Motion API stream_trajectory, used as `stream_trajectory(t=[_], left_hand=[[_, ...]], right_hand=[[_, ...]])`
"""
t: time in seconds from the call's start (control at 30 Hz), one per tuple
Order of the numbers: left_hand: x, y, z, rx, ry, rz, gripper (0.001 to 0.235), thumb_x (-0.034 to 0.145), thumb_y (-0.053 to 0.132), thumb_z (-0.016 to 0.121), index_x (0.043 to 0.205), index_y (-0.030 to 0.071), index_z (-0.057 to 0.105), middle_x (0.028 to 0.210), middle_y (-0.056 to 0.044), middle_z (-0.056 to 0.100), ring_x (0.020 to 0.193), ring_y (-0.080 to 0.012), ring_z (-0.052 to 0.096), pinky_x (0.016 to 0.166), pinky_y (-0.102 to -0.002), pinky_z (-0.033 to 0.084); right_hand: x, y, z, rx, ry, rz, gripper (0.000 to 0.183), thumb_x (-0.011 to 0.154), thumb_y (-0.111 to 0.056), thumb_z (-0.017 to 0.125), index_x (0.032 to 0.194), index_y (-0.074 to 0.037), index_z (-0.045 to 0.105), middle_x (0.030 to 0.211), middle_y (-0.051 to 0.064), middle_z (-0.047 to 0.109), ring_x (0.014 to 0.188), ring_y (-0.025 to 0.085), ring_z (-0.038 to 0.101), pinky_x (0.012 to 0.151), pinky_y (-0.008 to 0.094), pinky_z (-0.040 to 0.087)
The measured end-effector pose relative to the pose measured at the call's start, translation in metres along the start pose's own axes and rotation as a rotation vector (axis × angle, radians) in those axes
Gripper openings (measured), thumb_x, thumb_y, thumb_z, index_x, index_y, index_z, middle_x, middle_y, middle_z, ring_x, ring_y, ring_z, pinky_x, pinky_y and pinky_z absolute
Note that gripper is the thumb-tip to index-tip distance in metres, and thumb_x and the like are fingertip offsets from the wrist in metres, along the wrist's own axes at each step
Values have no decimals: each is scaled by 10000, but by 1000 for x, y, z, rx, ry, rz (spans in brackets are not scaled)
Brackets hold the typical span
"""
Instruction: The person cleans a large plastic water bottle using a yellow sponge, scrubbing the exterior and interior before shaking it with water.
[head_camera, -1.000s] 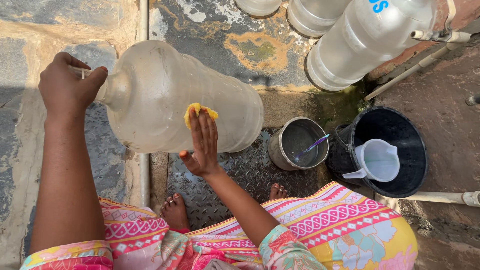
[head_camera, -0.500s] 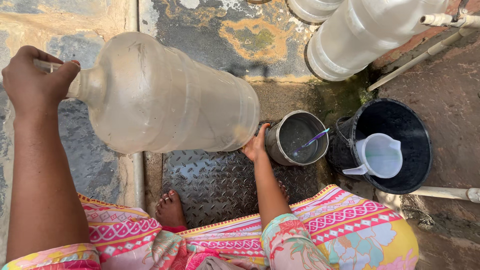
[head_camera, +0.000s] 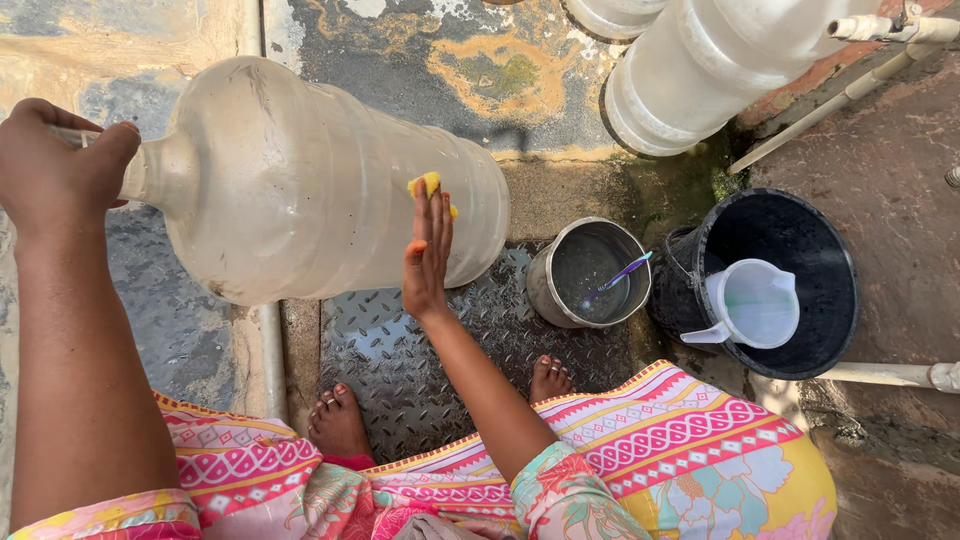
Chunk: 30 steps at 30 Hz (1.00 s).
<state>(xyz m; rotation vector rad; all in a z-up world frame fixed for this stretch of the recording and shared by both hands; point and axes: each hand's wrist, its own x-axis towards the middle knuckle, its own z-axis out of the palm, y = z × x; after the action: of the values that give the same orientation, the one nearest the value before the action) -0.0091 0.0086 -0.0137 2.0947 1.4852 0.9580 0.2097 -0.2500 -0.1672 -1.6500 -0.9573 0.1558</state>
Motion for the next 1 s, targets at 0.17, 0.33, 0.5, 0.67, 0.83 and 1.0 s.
stream_trajectory(t=[0.17, 0.33, 0.5, 0.67, 0.83, 1.0], left_hand=[[-1, -16, 1, 99, -21, 31, 368, 936, 217, 882, 1045, -39, 642, 842, -233, 704, 670, -258, 730, 479, -358, 595], [1, -26, 2, 131, 6, 14, 367, 901, 228, 895, 1014, -31, 661, 851, -223, 711, 672, -257, 735, 471, -364, 603], [1, -13, -7, 92, -32, -19, 386, 889, 237, 883, 1005, -62, 667, 862, -219, 712, 684, -261, 736, 466, -370, 602], [-3, 8, -15, 75, -55, -139, 452, 848, 268, 862, 1043, -86, 660, 882, -218, 704, 661, -262, 725, 448, -370, 570], [-4, 20, -22, 175, -90, -188, 525, 859, 312, 847, 1084, -122, 654, 858, -255, 709, 592, -281, 718, 416, -382, 586], [-4, 23, -13, 262, -77, -175, 549, 897, 355, 801, 1113, -123, 640, 734, -230, 704, 516, -262, 697, 450, -358, 563]], right_hand=[[0, 69, -9, -305, 102, 130, 972, 964, -770, -51, 1662, -124, 153, 1739, 182, 115, 1614, 395, 33, 1282, 599, -45], [-27, 220, -50, 663, 53, 772, 1236, 762, -956, 98, 1634, -82, 148, 1684, 175, 142, 1541, 381, 159, 1218, 581, 185], [-53, 261, -36, 1260, 162, 1216, 1289, 689, -1000, 162, 1591, -90, 304, 1647, 145, 308, 1504, 343, 292, 1235, 541, 196], [-14, 246, -49, 1208, 210, 810, 1309, 780, -990, 190, 1570, 43, 336, 1651, 212, 351, 1523, 331, 299, 1245, 461, 166], [29, 136, -47, 643, 120, 508, 1070, 902, -837, 119, 1631, -58, 201, 1720, 147, 153, 1591, 283, 117, 1270, 463, 74], [23, -19, -10, 201, -197, -67, 966, 1016, -795, 4, 1673, -101, 147, 1773, 125, 142, 1667, 295, 50, 1365, 472, 11]])
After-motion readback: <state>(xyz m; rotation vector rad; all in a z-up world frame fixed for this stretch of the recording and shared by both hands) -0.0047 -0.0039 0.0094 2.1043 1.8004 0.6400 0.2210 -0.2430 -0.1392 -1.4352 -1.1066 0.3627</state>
